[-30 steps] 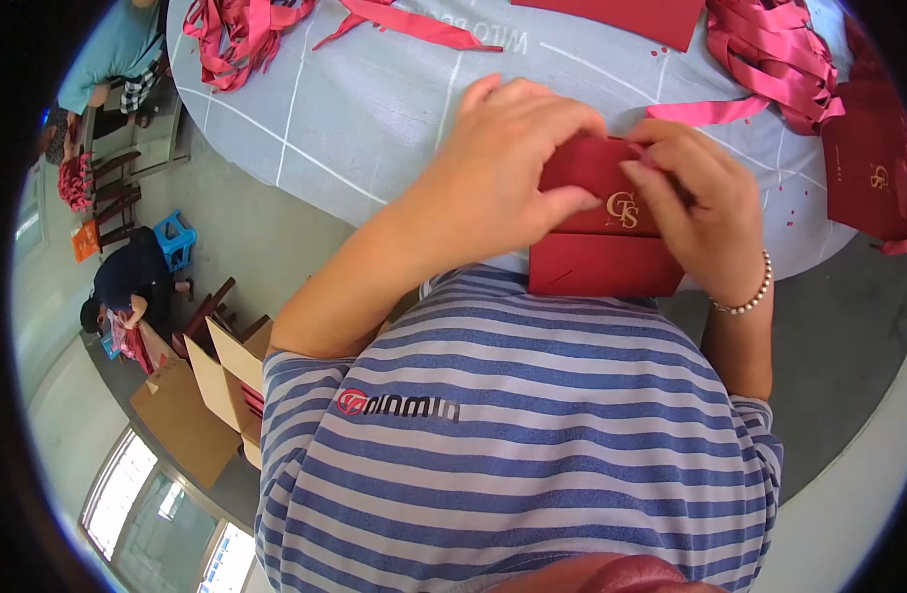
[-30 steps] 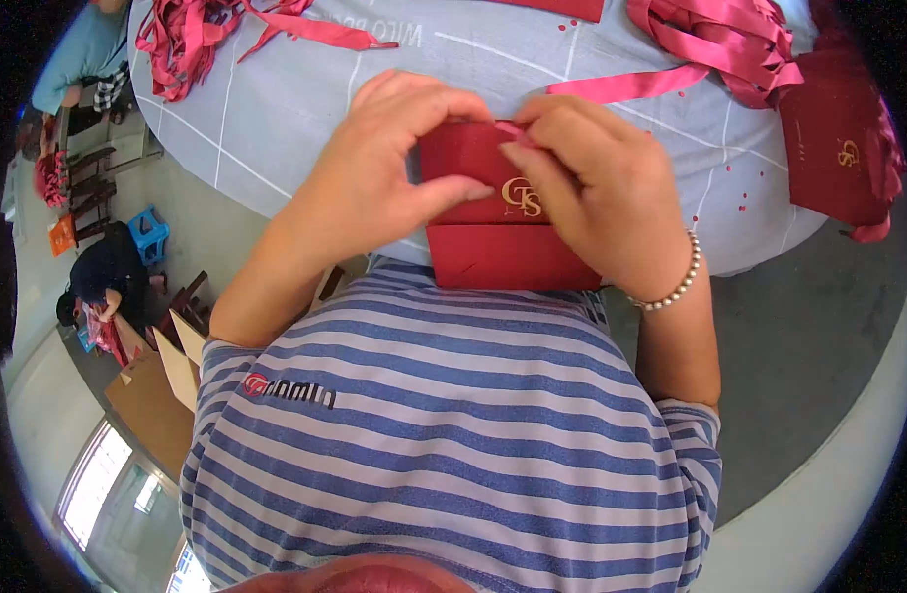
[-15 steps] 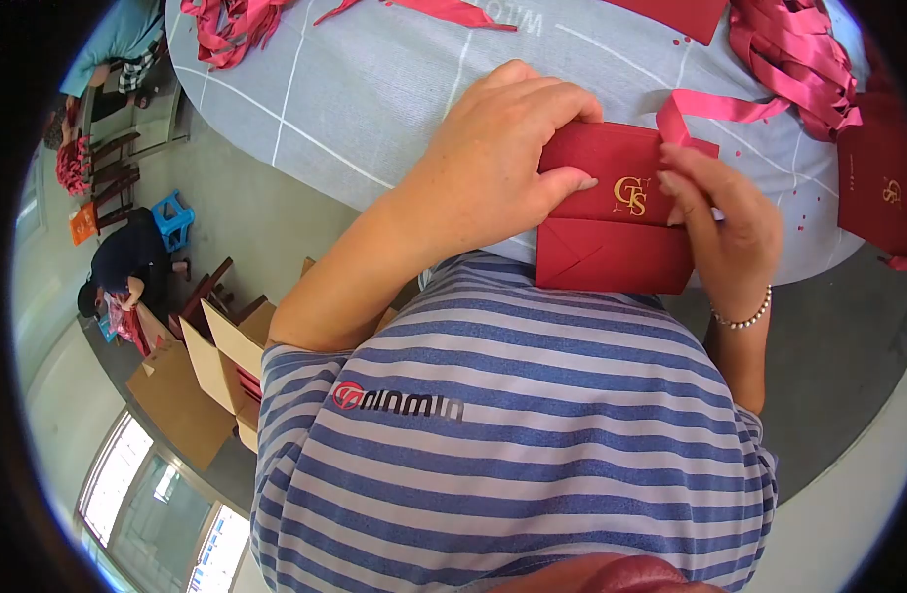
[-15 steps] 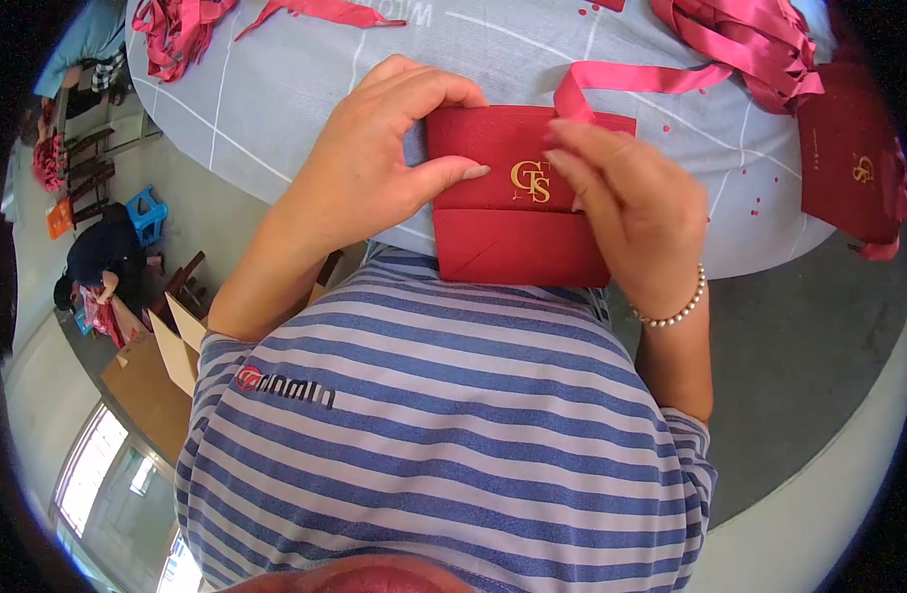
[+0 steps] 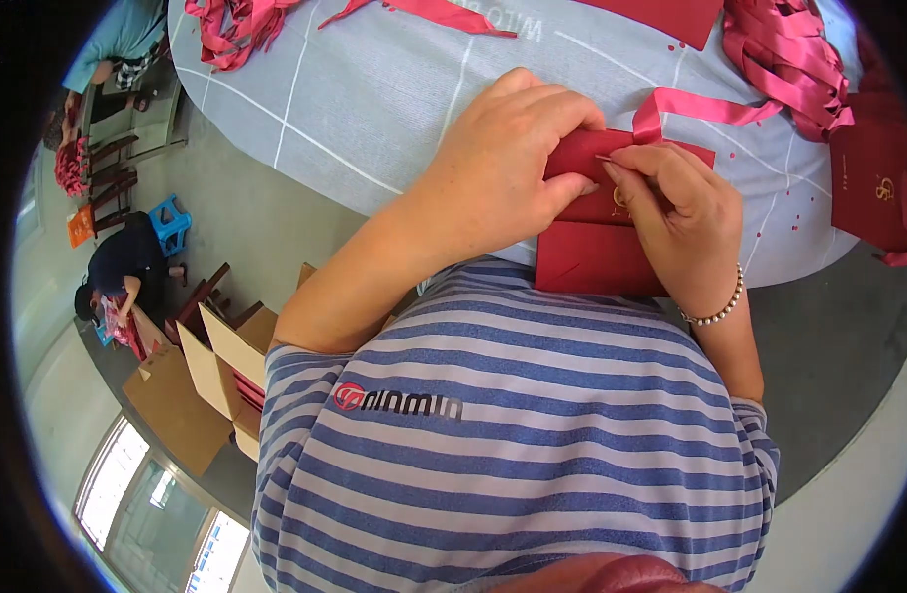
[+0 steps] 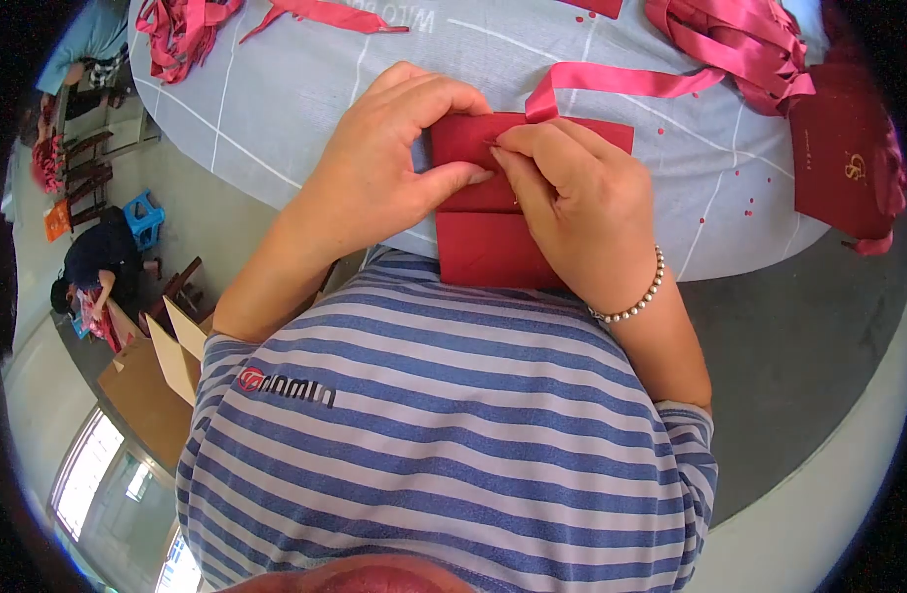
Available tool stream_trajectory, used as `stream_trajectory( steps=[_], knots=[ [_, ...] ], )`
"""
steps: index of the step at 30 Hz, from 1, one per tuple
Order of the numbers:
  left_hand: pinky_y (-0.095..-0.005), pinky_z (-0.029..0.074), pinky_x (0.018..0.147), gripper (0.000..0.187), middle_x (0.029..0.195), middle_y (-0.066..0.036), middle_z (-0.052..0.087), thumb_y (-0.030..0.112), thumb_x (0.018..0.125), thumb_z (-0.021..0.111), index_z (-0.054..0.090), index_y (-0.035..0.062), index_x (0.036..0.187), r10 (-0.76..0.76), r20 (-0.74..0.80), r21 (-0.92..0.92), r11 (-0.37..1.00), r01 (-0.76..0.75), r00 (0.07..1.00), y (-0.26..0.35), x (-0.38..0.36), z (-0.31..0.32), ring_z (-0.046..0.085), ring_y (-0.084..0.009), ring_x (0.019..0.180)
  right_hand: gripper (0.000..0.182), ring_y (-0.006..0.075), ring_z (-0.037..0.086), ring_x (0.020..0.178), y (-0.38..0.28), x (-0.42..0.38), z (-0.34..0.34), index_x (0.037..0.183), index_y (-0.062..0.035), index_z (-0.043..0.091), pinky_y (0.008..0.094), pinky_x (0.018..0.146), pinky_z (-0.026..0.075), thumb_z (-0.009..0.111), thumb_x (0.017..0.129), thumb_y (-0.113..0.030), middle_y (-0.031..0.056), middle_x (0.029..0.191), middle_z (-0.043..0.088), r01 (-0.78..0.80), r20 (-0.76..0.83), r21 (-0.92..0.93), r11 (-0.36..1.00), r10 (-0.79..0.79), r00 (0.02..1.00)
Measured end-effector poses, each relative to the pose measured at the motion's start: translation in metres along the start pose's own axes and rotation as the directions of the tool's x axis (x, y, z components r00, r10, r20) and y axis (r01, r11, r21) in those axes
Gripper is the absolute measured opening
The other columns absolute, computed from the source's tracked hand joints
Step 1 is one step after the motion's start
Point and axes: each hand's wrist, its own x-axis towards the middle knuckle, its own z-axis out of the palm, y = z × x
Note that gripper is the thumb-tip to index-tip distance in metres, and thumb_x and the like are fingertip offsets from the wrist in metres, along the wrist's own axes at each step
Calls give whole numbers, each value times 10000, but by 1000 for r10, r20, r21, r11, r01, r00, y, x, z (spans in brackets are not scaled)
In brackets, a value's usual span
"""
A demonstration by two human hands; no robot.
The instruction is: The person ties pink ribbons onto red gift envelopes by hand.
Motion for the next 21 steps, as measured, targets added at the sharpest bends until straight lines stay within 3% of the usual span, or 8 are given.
stream_trajectory(
  steps=[4, 10, 12, 13, 15, 16, 20, 21],
  knots=[
    [-386, 497, 875, 436, 1032, -89, 685, 68, 689, 834, 657, 47, 1087, 24, -18, 1, 1000, -24, 1000, 1, -1, 1, 583, -296, 972, 83, 271, 655, 651, -1, 2, 6, 897, -32, 690, 341, 569, 507, 753, 844, -46, 113, 781, 680, -57, -45, 5, 998, 57, 997],
    [-397, 497, 860, 422, 998, -102, 672, 33, 669, 809, 653, 38, 1061, 47, -39, 22, 999, -46, 998, 2, -2, 1, 583, -309, 970, 75, 282, 646, 644, -3, 4, 11, 863, -33, 656, 363, 561, 505, 730, 852, -37, 111, 763, 652, 20, -46, -74, 997, -24, 999],
    [-400, 498, 856, 410, 993, -105, 671, 25, 667, 799, 652, 36, 1050, 44, -49, 31, 999, -42, 998, 1, -2, 5, 584, -313, 969, 94, 265, 643, 646, -1, 6, 13, 872, -41, 619, 361, 548, 511, 698, 820, -43, 101, 771, 623, 170, -23, -208, 963, -179, 984],
    [-404, 498, 853, 398, 988, -107, 670, 17, 666, 790, 652, 35, 1038, 40, -57, 41, 998, -37, 998, 1, -1, 7, 585, -318, 968, 94, 265, 643, 646, -4, 5, 13, 872, -41, 619, 361, 548, 511, 698, 820, -43, 101, 771, 623, 170, -25, -210, 963, -179, 983],
    [-405, 499, 851, 386, 984, -108, 671, 13, 668, 784, 651, 35, 1030, 40, -47, 57, 998, -38, 998, 4, 1, 7, 586, -320, 965, 147, 240, 642, 653, -11, 3, 14, 880, -55, 582, 352, 539, 520, 668, 765, -84, 82, 783, 592, 208, 103, -471, 857, -180, 978],
    [-406, 499, 850, 374, 980, -108, 672, 10, 671, 777, 651, 34, 1021, 38, -37, 73, 997, -35, 999, 5, 2, 7, 587, -323, 961, 194, 215, 640, 655, -11, 5, 17, 876, -69, 552, 332, 536, 524, 645, 716, -129, 64, 788, 569, 237, 109, -497, 835, -210, 972],
    [-402, 499, 847, 358, 964, -106, 671, 10, 674, 774, 647, 38, 1008, 62, -60, 97, 994, -56, 996, 4, 2, 4, 588, -324, 954, 154, 248, 659, 674, -14, 10, 14, 894, -32, 604, 351, 561, 535, 674, 768, -85, 97, 797, 620, 194, 96, -456, 869, -168, 981],
    [-401, 498, 847, 358, 963, -107, 672, 5, 680, 772, 649, 40, 1014, 47, -47, 59, 997, -44, 998, 4, 1, 1, 587, -323, 955, 134, 267, 668, 688, -15, 11, 10, 910, -17, 633, 360, 577, 540, 686, 799, -71, 116, 809, 646, 130, 83, -281, 951, -111, 990]
  ],
)
